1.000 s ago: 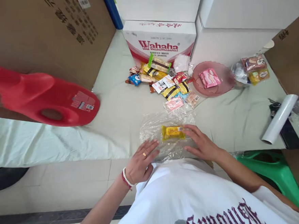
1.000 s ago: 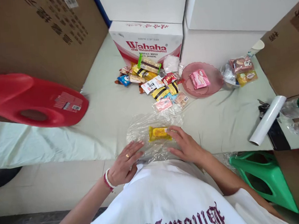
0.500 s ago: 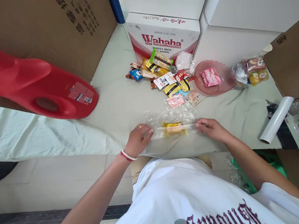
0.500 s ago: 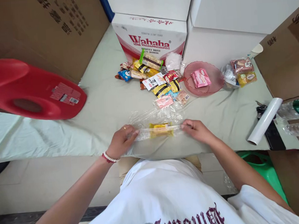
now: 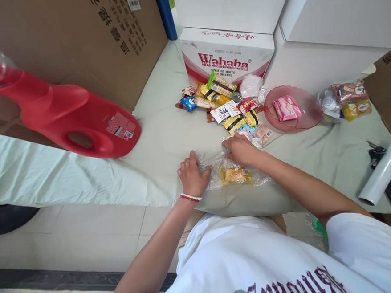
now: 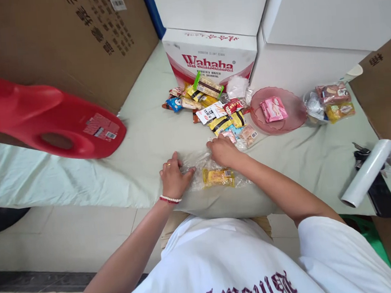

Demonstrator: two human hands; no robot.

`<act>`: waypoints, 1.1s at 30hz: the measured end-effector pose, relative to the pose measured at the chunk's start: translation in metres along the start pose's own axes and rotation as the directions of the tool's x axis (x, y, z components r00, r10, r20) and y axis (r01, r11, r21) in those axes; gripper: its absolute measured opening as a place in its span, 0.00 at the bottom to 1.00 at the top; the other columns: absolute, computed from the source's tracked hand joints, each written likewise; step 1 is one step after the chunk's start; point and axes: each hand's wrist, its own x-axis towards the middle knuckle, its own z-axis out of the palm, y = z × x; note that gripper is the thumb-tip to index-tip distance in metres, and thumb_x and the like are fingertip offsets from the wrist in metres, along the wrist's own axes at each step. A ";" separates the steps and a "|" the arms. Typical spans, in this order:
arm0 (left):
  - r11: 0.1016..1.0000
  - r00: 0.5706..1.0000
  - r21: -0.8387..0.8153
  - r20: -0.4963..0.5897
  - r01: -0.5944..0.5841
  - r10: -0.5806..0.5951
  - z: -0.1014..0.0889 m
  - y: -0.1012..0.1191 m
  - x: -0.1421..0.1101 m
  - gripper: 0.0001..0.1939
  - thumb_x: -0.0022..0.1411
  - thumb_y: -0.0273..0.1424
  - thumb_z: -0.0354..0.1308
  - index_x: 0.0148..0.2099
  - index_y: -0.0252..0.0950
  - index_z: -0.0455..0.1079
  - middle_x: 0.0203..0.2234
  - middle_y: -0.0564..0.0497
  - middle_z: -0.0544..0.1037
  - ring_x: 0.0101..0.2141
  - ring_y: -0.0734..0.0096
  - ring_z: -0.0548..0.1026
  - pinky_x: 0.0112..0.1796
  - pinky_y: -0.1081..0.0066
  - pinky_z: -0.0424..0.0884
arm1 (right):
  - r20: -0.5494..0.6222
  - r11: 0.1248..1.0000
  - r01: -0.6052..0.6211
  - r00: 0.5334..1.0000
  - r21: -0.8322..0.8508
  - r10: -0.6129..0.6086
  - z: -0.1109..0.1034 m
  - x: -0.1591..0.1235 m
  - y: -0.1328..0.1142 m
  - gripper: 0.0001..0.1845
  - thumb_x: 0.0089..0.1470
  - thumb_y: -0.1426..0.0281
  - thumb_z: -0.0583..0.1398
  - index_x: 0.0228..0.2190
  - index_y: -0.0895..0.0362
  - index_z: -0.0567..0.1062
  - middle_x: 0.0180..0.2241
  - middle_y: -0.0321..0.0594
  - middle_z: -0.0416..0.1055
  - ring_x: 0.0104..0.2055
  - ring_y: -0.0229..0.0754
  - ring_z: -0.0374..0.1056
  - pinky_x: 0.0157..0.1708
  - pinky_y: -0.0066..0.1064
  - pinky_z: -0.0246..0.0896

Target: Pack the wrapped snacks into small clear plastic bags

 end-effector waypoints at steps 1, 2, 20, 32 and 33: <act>1.000 1.000 -0.006 0.023 0.018 -0.018 -0.001 0.001 0.003 0.33 0.58 0.40 0.64 0.64 0.35 0.65 0.45 0.41 0.77 0.51 0.45 0.71 0.50 0.51 0.65 | 0.031 0.999 -0.020 0.999 0.029 0.019 0.000 0.002 0.002 0.14 0.55 0.70 0.63 0.45 0.58 0.78 0.40 0.51 0.77 0.48 0.56 0.64 0.44 0.39 0.54; 0.999 0.999 -0.012 0.042 0.030 -0.030 -0.002 0.001 0.006 0.27 0.58 0.39 0.64 0.58 0.37 0.70 0.44 0.42 0.77 0.50 0.46 0.71 0.50 0.52 0.65 | 0.054 0.998 -0.025 0.998 0.063 0.022 0.000 0.003 0.004 0.10 0.55 0.72 0.62 0.40 0.58 0.79 0.37 0.48 0.77 0.45 0.53 0.65 0.43 0.38 0.53; 0.963 0.999 -0.264 0.011 -0.047 0.052 0.003 -0.009 0.006 0.15 0.55 0.28 0.57 0.47 0.40 0.72 0.25 0.52 0.74 0.40 0.55 0.75 0.48 0.55 0.64 | -0.051 0.978 0.135 0.990 0.159 -0.128 -0.009 -0.044 -0.012 0.13 0.57 0.77 0.59 0.42 0.55 0.80 0.33 0.42 0.74 0.39 0.46 0.66 0.39 0.32 0.56; 0.699 0.912 -0.624 -0.055 -0.349 0.406 -0.024 -0.043 -0.010 0.14 0.54 0.22 0.50 0.25 0.41 0.73 0.38 0.46 0.77 0.47 0.62 0.73 0.51 0.59 0.70 | -0.197 0.915 0.394 0.907 0.087 -0.371 0.049 -0.106 -0.017 0.27 0.64 0.81 0.53 0.58 0.50 0.74 0.40 0.44 0.69 0.41 0.46 0.58 0.42 0.38 0.58; 0.661 0.882 -0.648 -0.033 -0.377 0.471 -0.030 -0.048 -0.012 0.13 0.54 0.23 0.50 0.24 0.41 0.71 0.38 0.47 0.78 0.48 0.62 0.73 0.51 0.59 0.70 | -0.223 0.913 0.389 0.907 0.122 -0.357 0.052 -0.106 -0.016 0.26 0.64 0.82 0.53 0.57 0.49 0.75 0.40 0.44 0.68 0.41 0.46 0.58 0.42 0.38 0.58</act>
